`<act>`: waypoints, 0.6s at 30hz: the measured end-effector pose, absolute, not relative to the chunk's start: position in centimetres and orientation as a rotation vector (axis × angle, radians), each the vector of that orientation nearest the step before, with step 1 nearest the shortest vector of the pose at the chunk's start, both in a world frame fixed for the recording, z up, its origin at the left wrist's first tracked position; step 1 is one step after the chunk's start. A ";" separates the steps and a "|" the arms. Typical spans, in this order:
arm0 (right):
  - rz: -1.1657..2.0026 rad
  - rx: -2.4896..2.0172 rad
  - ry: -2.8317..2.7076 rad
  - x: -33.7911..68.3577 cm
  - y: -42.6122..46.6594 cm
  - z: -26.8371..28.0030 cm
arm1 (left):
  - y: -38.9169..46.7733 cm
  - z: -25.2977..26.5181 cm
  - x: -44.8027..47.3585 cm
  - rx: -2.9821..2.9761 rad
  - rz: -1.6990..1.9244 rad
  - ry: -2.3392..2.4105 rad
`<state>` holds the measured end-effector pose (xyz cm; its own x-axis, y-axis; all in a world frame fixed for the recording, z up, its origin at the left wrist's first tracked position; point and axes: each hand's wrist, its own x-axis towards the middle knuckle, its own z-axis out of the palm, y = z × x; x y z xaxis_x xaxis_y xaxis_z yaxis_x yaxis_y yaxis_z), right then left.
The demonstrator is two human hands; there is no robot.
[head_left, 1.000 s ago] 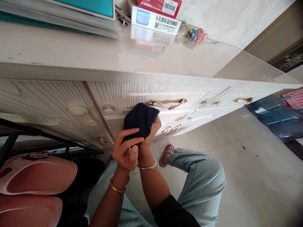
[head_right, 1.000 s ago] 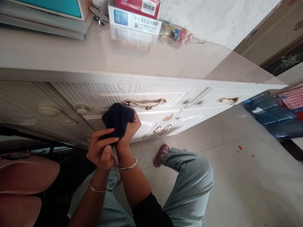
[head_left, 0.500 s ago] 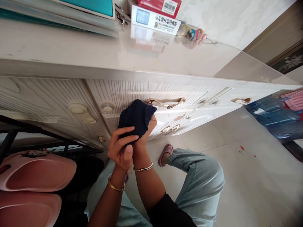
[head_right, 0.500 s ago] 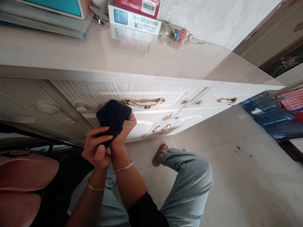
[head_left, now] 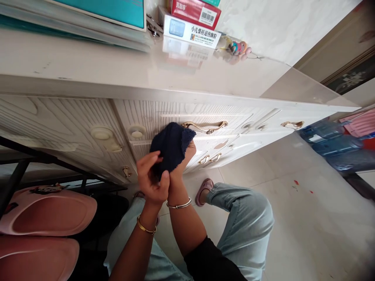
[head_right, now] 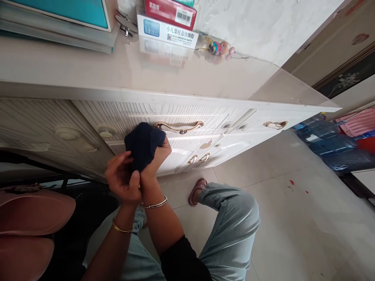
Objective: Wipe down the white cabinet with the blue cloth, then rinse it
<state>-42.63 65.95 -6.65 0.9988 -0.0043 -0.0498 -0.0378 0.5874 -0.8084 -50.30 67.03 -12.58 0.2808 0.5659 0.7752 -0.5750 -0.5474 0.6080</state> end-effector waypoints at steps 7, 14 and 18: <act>-0.378 -1.325 -0.120 -43.7 62.8 -6.4 | 68.6 -13.1 -49.7 1.795 1.303 0.374; -0.712 -1.967 -0.450 -41.4 53.3 -7.4 | 70.0 -12.3 -50.4 1.773 1.564 0.586; -0.534 -2.131 -0.574 -41.0 49.6 -7.2 | 68.0 -11.6 -49.8 1.613 1.443 0.440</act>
